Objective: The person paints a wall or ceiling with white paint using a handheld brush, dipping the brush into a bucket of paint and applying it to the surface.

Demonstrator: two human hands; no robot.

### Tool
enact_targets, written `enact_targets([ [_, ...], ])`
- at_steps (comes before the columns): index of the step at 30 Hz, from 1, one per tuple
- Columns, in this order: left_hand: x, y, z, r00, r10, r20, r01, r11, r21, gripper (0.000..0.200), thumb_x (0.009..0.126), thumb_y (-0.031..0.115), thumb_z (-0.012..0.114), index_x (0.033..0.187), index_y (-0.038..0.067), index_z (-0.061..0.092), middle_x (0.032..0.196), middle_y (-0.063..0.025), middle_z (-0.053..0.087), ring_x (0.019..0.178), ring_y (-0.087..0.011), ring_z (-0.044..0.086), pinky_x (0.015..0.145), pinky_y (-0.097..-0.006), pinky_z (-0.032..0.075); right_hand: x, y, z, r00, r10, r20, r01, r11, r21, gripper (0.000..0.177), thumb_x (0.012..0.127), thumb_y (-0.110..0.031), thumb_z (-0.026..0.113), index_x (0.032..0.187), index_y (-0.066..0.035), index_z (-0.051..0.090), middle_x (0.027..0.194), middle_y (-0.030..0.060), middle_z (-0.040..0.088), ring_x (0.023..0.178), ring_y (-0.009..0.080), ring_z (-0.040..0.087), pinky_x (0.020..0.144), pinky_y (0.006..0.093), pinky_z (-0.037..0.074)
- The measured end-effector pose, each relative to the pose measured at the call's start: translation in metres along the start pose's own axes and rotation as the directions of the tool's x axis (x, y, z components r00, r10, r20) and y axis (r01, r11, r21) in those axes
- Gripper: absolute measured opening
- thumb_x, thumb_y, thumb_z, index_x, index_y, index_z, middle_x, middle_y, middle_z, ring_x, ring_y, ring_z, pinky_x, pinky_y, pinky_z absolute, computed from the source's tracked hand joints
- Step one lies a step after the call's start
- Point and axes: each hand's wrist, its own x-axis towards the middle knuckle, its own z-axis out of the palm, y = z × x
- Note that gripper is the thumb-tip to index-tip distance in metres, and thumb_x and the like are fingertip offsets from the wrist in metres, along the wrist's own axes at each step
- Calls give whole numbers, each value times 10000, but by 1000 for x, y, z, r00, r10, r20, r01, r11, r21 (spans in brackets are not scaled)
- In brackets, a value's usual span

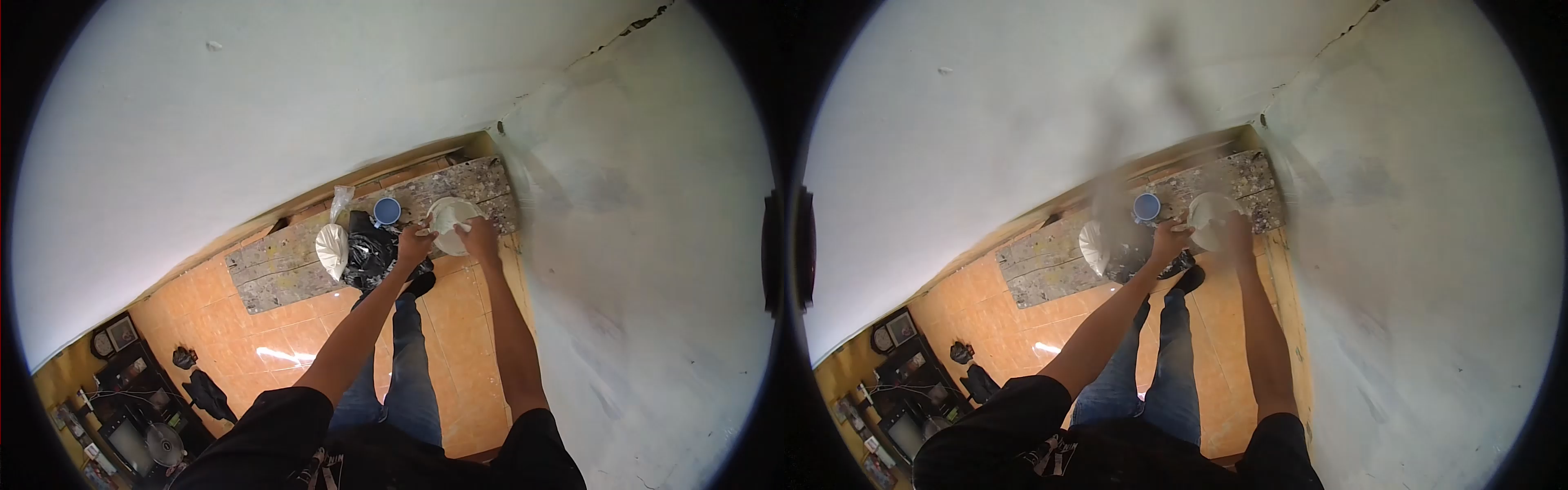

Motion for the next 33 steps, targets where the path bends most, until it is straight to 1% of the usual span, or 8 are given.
enact_targets([
  [9, 5, -2, -2, 999, 43, 18, -43, 999, -16, 311, 789, 161, 757, 992, -53, 659, 695, -127, 685, 593, -153, 679, 538, -295, 531, -9, 3, -13, 970, 217, 106, -233, 957, 172, 447, 790, -340, 715, 1068, 7, 679, 1009, 242, 666, 939, 367, 654, 816, 428, 506],
  [11, -1, 15, -6, 1000, 8, 19, -8, 1000, -23, 315, 782, 157, 763, 985, -57, 652, 707, -128, 693, 603, -163, 683, 541, -292, 533, -11, 0, -17, 974, 185, 128, -201, 971, 131, 441, 786, -328, 719, 1076, 0, 672, 1025, 237, 664, 947, 364, 651, 827, 431, 505],
  [14, 4, 18, -13, 983, -89, 159, 78, 994, 75, 496, 803, 202, 757, 1147, -104, 570, 973, -178, 656, 806, -201, 681, 579, -299, 594, -10, 1, -13, 992, 74, 99, -79, 996, 40, 401, 779, -314, 728, 1037, -12, 680, 1003, 220, 670, 934, 353, 654, 822, 428, 511],
  [17, 2, 24, -13, 985, -95, 141, 82, 992, 96, 511, 800, 204, 758, 1158, -103, 563, 983, -191, 654, 812, -208, 683, 583, -303, 596, -5, -8, -20, 989, 6, 147, 15, 990, -143, 338, 783, -297, 730, 969, -18, 689, 940, 192, 681, 897, 338, 666, 790, 426, 525],
  [20, 4, 1, -2, 997, 75, -20, -74, 996, 59, 351, 768, 167, 775, 993, -70, 645, 812, -170, 707, 622, -183, 692, 550, -304, 530, 1, -15, -24, 973, -2, 231, 74, 950, -304, 287, 816, -293, 699, 921, -26, 696, 876, 169, 688, 857, 331, 678, 750, 424, 538],
  [24, 4, 0, 0, 1000, 3, -21, -2, 1000, 31, 370, 763, 184, 775, 1009, -62, 651, 785, -164, 701, 627, -193, 690, 572, -323, 523, 8, -9, -21, 964, 29, 265, 76, 922, -380, 287, 879, -308, 622, 878, -32, 702, 834, 175, 689, 826, 336, 687, 718, 429, 544],
  [29, 2, -4, 3, 985, 162, -58, -155, 982, 107, 356, 771, 184, 763, 1020, -48, 659, 790, -167, 701, 643, -229, 694, 638, -351, 525, 15, -14, -11, 953, 51, 298, 7, 982, -189, 360, 915, -326, 559, 889, 9, 687, 887, 237, 679, 868, 401, 663, 758, 463, 527],
  [33, 9, -19, 5, 992, 123, -38, -117, 986, 118, 331, 766, 182, 769, 978, -48, 659, 761, -165, 697, 663, -242, 699, 650, -356, 524, 12, -31, -10, 931, -16, 364, 50, 995, -85, 392, 929, -325, 535, 906, 42, 671, 894, 267, 669, 879, 438, 643, 800, 474, 510],
])
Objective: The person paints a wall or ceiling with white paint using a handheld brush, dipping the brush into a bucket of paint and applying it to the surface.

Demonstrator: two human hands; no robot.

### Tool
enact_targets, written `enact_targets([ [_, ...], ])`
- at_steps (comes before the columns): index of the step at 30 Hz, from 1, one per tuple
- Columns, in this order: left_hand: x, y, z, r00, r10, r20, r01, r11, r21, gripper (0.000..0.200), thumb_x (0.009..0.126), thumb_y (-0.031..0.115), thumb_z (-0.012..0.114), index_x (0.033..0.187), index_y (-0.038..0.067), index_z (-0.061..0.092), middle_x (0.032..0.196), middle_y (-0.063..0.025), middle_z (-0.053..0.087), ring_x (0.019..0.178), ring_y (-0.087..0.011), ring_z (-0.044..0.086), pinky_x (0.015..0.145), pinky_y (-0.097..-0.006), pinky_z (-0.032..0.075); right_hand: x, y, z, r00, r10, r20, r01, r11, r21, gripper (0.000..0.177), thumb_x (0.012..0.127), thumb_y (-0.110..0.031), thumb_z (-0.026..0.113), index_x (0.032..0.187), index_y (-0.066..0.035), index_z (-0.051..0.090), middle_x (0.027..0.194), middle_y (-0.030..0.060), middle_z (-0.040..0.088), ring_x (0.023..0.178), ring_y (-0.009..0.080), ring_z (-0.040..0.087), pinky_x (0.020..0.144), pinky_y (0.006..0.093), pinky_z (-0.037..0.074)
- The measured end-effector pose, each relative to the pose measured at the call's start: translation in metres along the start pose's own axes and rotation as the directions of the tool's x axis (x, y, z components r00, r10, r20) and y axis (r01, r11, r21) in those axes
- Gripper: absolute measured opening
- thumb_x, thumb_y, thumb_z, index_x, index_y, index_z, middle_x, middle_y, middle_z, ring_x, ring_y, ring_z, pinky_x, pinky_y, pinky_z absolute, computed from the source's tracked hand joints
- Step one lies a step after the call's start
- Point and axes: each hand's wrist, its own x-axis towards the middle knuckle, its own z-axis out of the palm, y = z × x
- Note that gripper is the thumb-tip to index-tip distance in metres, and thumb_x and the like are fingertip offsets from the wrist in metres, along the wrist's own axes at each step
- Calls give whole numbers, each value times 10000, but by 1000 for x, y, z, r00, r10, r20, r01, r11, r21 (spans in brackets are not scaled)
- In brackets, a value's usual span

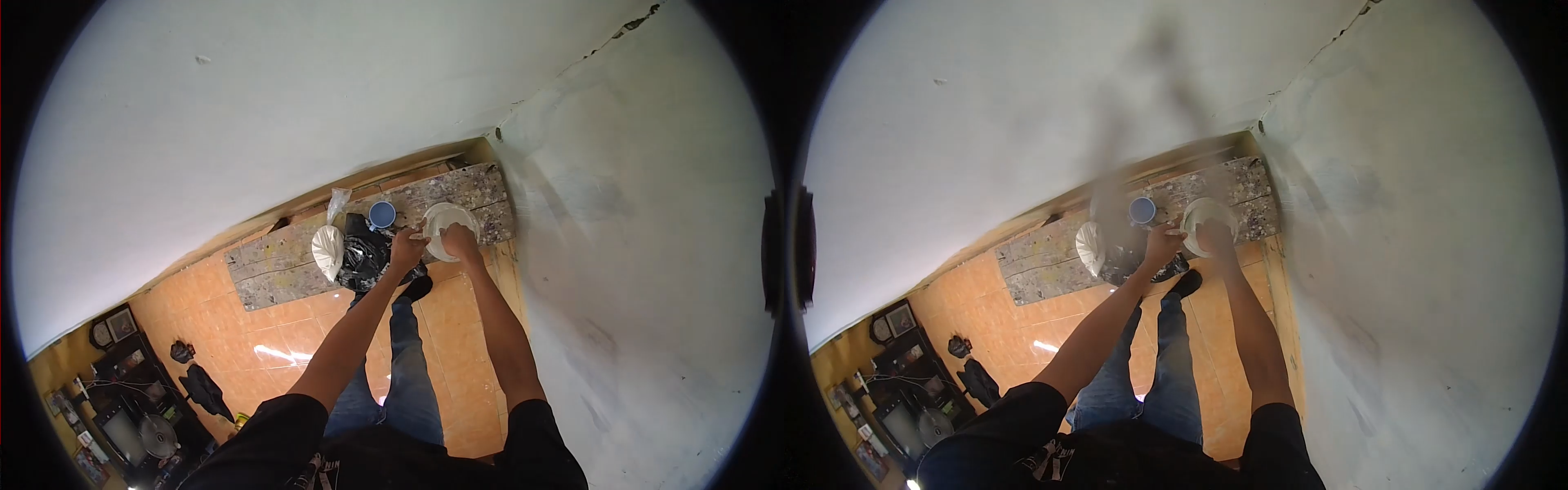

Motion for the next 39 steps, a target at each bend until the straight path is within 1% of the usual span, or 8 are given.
enact_targets([
  [11, -6, 49, -15, 983, -180, 42, 179, 984, 20, 288, 781, 162, 756, 980, -23, 660, 633, -138, 667, 649, -237, 696, 615, -353, 517, 6, 22, 1, 1000, 19, 12, -20, 997, 72, 414, 927, -372, 526, 801, -24, 712, 809, 179, 694, 830, 336, 673, 781, 425, 508],
  [15, -2, 11, -6, 998, 57, 22, -58, 998, 32, 277, 781, 168, 759, 937, -34, 653, 609, -130, 656, 597, -225, 683, 568, -343, 512, -4, 23, -16, 996, -1, 88, -10, 992, 123, 414, 926, -380, 525, 754, -61, 727, 798, 167, 695, 827, 336, 669, 795, 420, 502],
  [21, -6, 32, -12, 999, -29, 35, 28, 999, 33, 266, 782, 169, 760, 883, -52, 652, 608, -132, 655, 560, -199, 674, 531, -320, 505, 6, 36, 17, 995, -9, -95, 17, 997, 79, 408, 920, -383, 540, 766, -59, 734, 721, 160, 682, 706, 310, 676, 715, 400, 520],
  [27, -4, 18, -5, 999, -46, 11, 47, 997, -67, 248, 788, 154, 757, 869, -56, 653, 622, -144, 659, 566, -160, 670, 511, -306, 496, -21, 10, -29, 971, 164, 172, -216, 912, 348, 429, 932, -370, 480, 827, -9, 687, 845, 214, 666, 832, 391, 638, 780, 480, 483],
  [30, -3, 21, -10, 995, -79, 63, 84, 993, -80, 319, 795, 163, 754, 968, -76, 633, 734, -165, 655, 641, -176, 673, 534, -309, 531, -19, 17, -8, 994, 89, -68, -69, 964, 255, 402, 927, -382, 543, 824, -42, 731, 646, 146, 658, 626, 286, 658, 638, 394, 503],
  [32, -1, 32, -15, 969, -183, 168, 196, 979, -64, 443, 803, 191, 752, 1092, -107, 597, 954, -199, 647, 782, -214, 679, 587, -320, 601, -10, 27, 3, 997, 75, -15, -70, 974, 214, 398, 930, -377, 542, 830, -39, 728, 652, 148, 657, 620, 282, 654, 632, 399, 497],
  [36, -4, 24, -10, 984, -147, 105, 153, 987, -47, 373, 822, 196, 735, 1056, -76, 634, 902, -166, 665, 722, -185, 671, 583, -306, 573, -14, 34, -3, 993, 96, 62, -112, 923, 367, 414, 939, -386, 532, 838, -28, 714, 651, 138, 649, 623, 262, 653, 614, 396, 485],
  [39, -3, -4, -1, 995, -94, 43, 97, 992, -85, 324, 842, 222, 720, 1030, -34, 663, 822, -131, 683, 637, -151, 666, 545, -275, 513, -32, 53, 12, 993, -82, -87, 113, 885, 453, 431, 965, -383, 508, 849, -11, 690, 614, 94, 605, 574, 196, 607, 562, 354, 458],
])
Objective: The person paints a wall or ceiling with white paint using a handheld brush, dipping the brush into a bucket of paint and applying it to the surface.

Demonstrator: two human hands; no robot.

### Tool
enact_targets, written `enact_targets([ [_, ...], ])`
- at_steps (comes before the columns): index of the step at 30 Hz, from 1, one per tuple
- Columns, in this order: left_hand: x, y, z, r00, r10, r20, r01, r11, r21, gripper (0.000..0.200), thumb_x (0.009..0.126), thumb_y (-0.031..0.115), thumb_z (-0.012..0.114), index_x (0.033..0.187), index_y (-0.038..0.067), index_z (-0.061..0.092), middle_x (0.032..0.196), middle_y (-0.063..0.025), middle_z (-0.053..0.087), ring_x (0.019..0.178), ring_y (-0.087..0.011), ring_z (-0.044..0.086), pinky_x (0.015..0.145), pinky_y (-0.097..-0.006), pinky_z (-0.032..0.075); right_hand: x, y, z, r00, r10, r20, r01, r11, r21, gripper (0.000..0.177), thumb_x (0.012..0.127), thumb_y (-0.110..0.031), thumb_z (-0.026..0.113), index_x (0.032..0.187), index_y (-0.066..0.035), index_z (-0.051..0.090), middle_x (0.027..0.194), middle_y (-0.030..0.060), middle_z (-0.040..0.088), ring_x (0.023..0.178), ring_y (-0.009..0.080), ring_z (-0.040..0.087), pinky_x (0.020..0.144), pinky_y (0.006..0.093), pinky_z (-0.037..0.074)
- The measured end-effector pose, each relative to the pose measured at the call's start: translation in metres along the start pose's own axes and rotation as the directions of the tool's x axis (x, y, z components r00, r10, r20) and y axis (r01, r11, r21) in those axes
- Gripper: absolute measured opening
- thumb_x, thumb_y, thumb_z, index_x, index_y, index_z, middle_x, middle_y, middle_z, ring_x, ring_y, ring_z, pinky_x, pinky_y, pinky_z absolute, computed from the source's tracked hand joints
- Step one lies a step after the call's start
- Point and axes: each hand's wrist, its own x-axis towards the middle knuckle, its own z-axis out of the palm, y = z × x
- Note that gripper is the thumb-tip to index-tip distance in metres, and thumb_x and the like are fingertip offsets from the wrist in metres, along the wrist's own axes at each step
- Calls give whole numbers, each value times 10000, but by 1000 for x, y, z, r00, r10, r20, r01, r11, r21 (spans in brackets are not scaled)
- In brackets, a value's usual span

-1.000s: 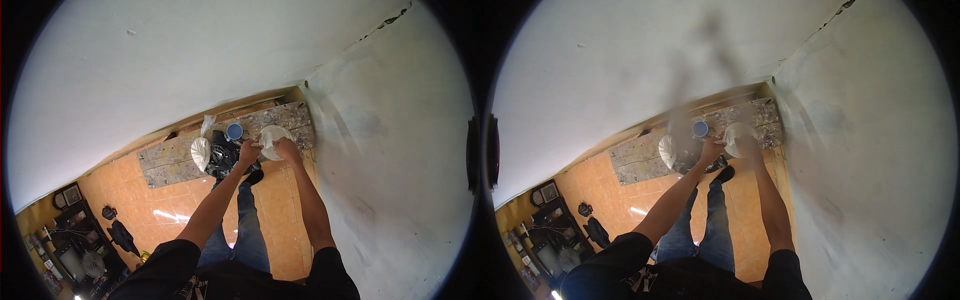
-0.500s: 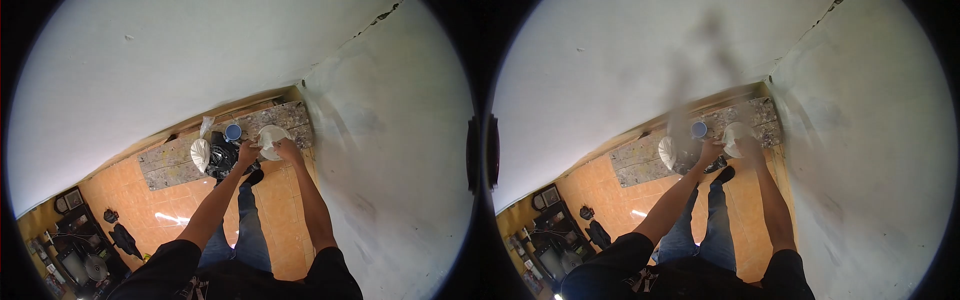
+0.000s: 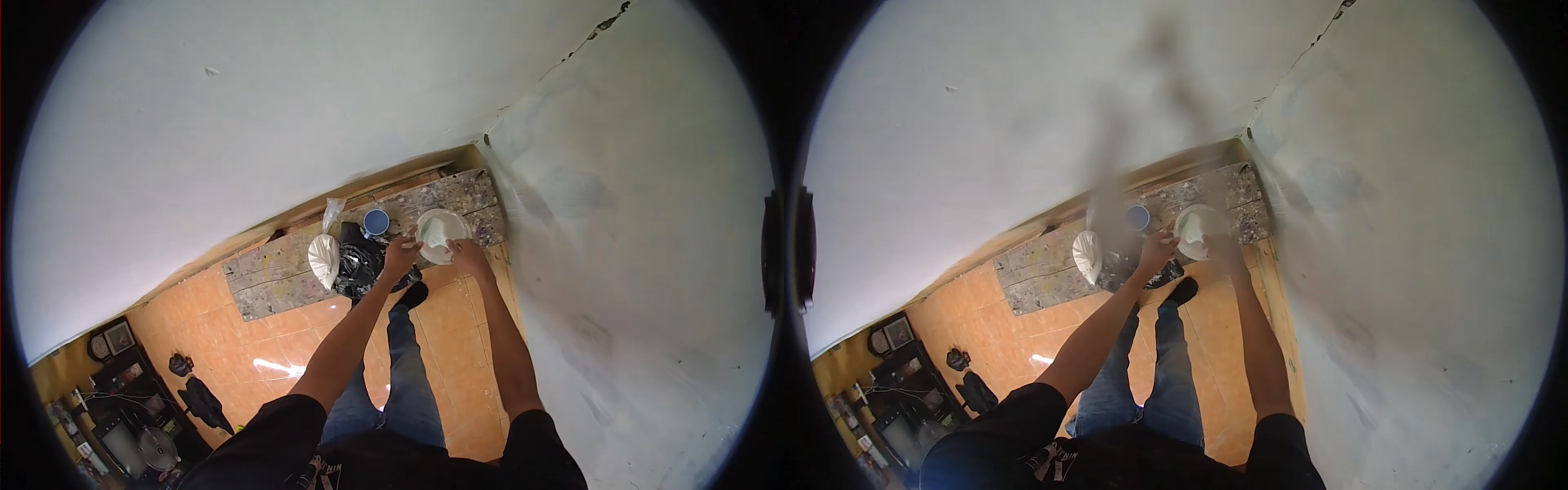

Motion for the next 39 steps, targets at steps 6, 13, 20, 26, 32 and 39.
enact_targets([
  [6, -53, 3, -3, 988, -135, -79, 106, 949, -298, 433, 932, 286, 618, 1292, 56, 545, 937, -56, 657, 817, -119, 641, 588, -242, 498, -48, 17, 8, 979, 191, 65, -199, 864, 463, 353, 1010, -343, 457, 901, -40, 601, 583, -25, 451, 499, 51, 417, 463, 232, 353],
  [13, -101, -19, -34, 976, -215, 41, 219, 955, -201, 433, 961, 290, 577, 1351, 119, 501, 963, -27, 641, 881, -115, 632, 635, -248, 505, -68, 8, 32, 968, 250, -23, -169, 716, 677, 318, 1016, -344, 443, 915, -63, 551, 595, -47, 425, 495, 37, 381, 456, 207, 332],
  [20, -93, 10, -40, 972, -216, 93, 230, 955, -190, 406, 963, 295, 573, 1327, 124, 522, 1045, -29, 634, 904, -115, 608, 672, -261, 494, -71, -12, 39, 965, 262, -33, -154, 657, 738, 327, 1019, -340, 435, 904, -64, 566, 611, -48, 429, 511, 31, 388, 468, 200, 339],
  [26, -88, 40, -40, 972, -173, 161, 208, 949, -238, 414, 959, 301, 578, 1322, 111, 517, 1084, -20, 626, 916, -111, 586, 702, -274, 475, -104, -46, 16, 950, 284, -130, -76, 616, 784, 330, 1018, -357, 436, 939, -64, 566, 661, -48, 452, 536, 27, 402, 481, 192, 347],
  [32, -127, 93, -64, 957, -81, 279, 143, 967, -212, 428, 961, 322, 556, 1330, 113, 503, 1130, -23, 630, 943, -128, 597, 732, -282, 470, -194, -121, -44, 913, 262, -314, 117, 567, 815, 297, 1024, -345, 425, 1016, -64, 523, 717, -28, 471, 574, 35, 426, 509, 199, 368],
  [39, -170, 158, -57, 923, -41, 383, 76, 994, -76, 371, 954, 281, 573, 1286, 119, 538, 1108, -10, 631, 899, -88, 597, 694, -256, 477, -303, -186, -117, 794, 249, -554, 347, 563, 750, 250, 1032, -328, 402, 1038, -82, 446, 706, -17, 424, 567, 47, 372, 515, 201, 343],
])
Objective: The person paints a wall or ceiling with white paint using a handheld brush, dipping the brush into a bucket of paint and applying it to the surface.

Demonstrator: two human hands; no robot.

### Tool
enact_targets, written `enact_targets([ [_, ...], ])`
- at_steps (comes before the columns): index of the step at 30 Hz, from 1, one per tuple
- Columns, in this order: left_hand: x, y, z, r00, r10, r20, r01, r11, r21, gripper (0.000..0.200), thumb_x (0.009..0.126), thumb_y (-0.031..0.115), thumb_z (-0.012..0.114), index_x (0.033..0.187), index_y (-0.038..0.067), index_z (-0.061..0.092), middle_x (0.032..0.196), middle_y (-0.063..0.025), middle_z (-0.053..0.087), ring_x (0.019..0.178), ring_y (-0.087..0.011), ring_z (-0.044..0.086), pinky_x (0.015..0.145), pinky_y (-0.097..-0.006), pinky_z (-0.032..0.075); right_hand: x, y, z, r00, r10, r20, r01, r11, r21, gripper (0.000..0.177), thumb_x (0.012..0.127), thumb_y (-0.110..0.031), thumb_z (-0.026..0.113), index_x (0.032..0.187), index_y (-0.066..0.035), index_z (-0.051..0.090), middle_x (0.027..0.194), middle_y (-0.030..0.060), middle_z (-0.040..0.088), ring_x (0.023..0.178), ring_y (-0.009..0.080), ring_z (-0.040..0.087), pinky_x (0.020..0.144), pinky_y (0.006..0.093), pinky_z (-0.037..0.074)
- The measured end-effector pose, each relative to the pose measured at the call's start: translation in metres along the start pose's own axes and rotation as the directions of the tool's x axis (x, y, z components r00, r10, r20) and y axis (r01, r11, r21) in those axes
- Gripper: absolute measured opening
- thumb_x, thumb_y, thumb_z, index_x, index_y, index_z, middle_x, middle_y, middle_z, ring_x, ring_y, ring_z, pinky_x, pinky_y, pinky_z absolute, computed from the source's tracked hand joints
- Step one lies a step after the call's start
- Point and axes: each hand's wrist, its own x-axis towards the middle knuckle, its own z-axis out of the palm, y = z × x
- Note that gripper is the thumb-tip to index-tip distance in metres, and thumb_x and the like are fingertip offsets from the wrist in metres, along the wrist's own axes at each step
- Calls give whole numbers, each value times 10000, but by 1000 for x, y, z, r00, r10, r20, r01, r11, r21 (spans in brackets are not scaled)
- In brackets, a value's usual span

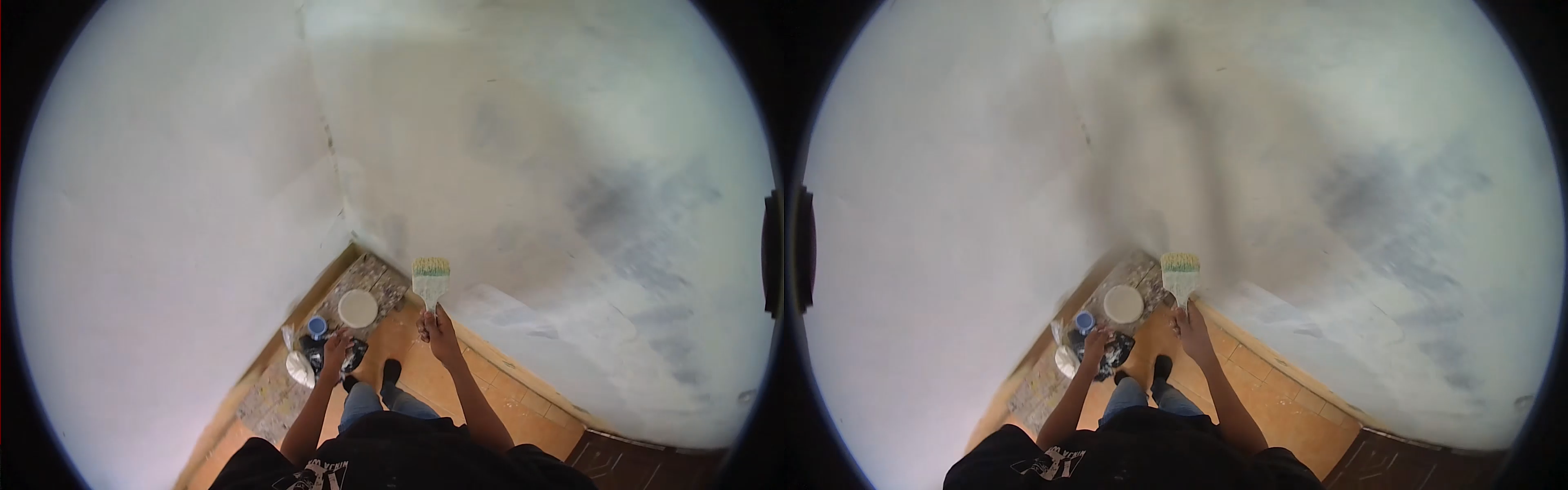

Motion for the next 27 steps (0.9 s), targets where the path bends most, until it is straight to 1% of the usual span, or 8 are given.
enact_targets([
  [2, 8, 3, 9, 996, 69, 63, -72, 996, 43, 352, 957, 266, 570, 1275, 118, 548, 1084, -5, 634, 880, -77, 597, 659, -236, 475, -12, -21, -5, 997, -40, -67, 44, 997, 60, 261, 1030, -341, 403, 1043, -83, 444, 699, -22, 411, 564, 45, 358, 508, 199, 327],
  [3, -9, 33, 25, 997, 19, 77, -19, 1000, 2, 331, 964, 255, 554, 1269, 125, 556, 1092, -16, 643, 867, -78, 602, 620, -216, 468, -16, -30, -6, 994, -57, -94, 65, 994, 88, 267, 1029, -348, 403, 1046, -84, 443, 696, -24, 404, 562, 44, 351, 504, 198, 320],
  [9, -9, 73, 56, 971, 97, 219, -120, 989, 92, 351, 963, 325, 542, 1275, 163, 555, 1122, -25, 638, 936, -128, 618, 731, -294, 482, -27, -91, -5, 920, -262, -291, 295, 953, 74, 282, 1028, -345, 407, 1013, -70, 465, 658, -32, 391, 542, 41, 339, 480, 193, 291],
  [15, 8, 107, 62, 946, 88, 313, -136, 981, 136, 364, 947, 324, 562, 1275, 167, 554, 1099, -27, 643, 954, -146, 629, 768, -320, 499, -33, -225, -10, 664, -596, -452, 607, 782, -140, 258, 1042, -286, 380, 1024, -51, 483, 645, -25, 399, 528, 41, 341, 470, 190, 280],
  [19, 19, 126, 73, 922, 101, 375, -171, 973, 158, 328, 955, 319, 560, 1228, 140, 591, 1085, -4, 653, 938, -116, 616, 753, -297, 480, -30, -285, -22, 577, -645, -501, 617, 746, -250, 285, 1036, -326, 399, 1016, -58, 493, 636, -43, 379, 525, 29, 332, 465, 177, 262],
  [23, 38, 128, 88, 888, 88, 450, -178, 971, 162, 317, 950, 313, 564, 1215, 143, 596, 1077, -1, 655, 942, -113, 616, 745, -292, 477, -8, -255, -48, 579, -572, -581, 581, 789, -197, 324, 1015, -391, 440, 986, -77, 514, 642, -70, 372, 515, 16, 311, 457, 178, 250],
  [24, 38, 129, 90, 878, 90, 470, -176, 974, 144, 315, 951, 311, 561, 1216, 144, 595, 1077, -1, 655, 943, -113, 616, 745, -290, 474, -4, -235, -47, 538, -615, -576, 585, 765, -270, 336, 1016, -400, 432, 946, -83, 520, 635, -70, 372, 508, 15, 314, 450, 184, 248],
  [27, 28, 143, 106, 857, 76, 509, -174, 973, 148, 323, 954, 312, 556, 1230, 146, 583, 1081, -2, 652, 951, -116, 613, 747, -288, 465, -4, -179, -35, 608, -489, -626, 488, 852, -191, 367, 1025, -402, 397, 799, -115, 437, 586, -67, 346, 454, 19, 290, 402, 200, 228],
])
